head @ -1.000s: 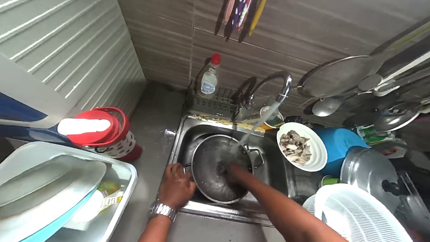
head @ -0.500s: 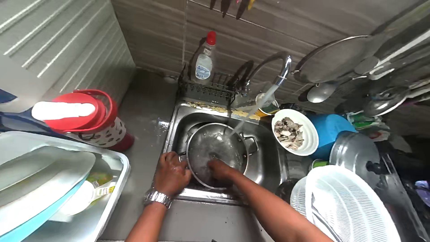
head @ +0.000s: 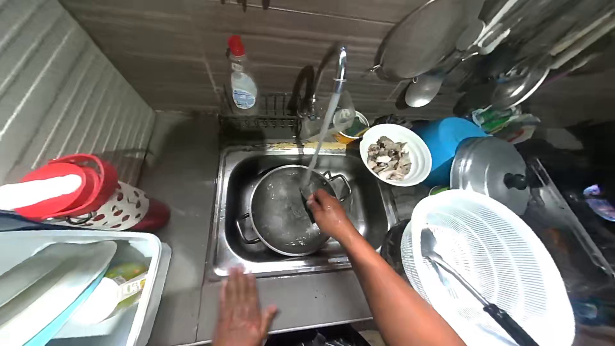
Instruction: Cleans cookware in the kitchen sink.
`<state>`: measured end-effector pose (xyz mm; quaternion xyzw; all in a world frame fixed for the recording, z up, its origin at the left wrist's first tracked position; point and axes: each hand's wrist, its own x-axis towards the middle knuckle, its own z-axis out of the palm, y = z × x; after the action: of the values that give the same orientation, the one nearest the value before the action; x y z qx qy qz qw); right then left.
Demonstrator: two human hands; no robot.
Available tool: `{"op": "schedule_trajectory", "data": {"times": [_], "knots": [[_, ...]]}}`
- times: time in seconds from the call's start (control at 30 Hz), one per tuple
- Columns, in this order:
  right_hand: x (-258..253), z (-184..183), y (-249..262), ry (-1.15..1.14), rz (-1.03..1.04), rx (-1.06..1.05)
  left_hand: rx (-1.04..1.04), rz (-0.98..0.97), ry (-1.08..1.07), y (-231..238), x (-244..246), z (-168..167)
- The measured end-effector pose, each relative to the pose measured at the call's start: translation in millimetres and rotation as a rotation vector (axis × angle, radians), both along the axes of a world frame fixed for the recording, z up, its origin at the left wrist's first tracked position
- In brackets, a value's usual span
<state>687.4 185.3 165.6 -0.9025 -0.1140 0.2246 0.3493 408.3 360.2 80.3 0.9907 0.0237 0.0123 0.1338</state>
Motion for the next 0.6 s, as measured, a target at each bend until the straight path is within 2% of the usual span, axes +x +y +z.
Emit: {"op": "schedule_trajectory", "data": {"times": [0.07,0.17,0.23,0.27,0.3,0.33,0.43,0.53,0.6], "knots": [[-5,16,-4,-0.041,-0.031,0.057,-0.036,-0.181,-0.011,-48,16,0],[-15,45,-16,-0.100,-0.040,0.113,-0.174,-0.474,-0.065,-135,75,-2],[-18,62,-27,-0.179,-0.058,0.142,-0.311,-0.576,-0.057,-174,126,16],[-20,71,-32,-0.230,-0.081,0.163,-0.368,-0.568,0.016,-181,150,35],[-21,81,-38,-0.286,-0.107,0.185,-0.387,-0.554,0.167,-183,172,50],[-24,92,-45,-0.341,-0.143,0.207,-0.381,-0.531,0.248,-183,189,49],[-29,123,-59,-0.505,-0.264,0.298,-0.298,-0.426,0.087,-156,208,20],[-31,131,-68,-0.589,-0.359,0.347,-0.227,-0.268,0.078,-101,217,23],[-31,123,-72,-0.572,-0.404,0.320,-0.344,-0.126,0.194,-73,228,38]]}}
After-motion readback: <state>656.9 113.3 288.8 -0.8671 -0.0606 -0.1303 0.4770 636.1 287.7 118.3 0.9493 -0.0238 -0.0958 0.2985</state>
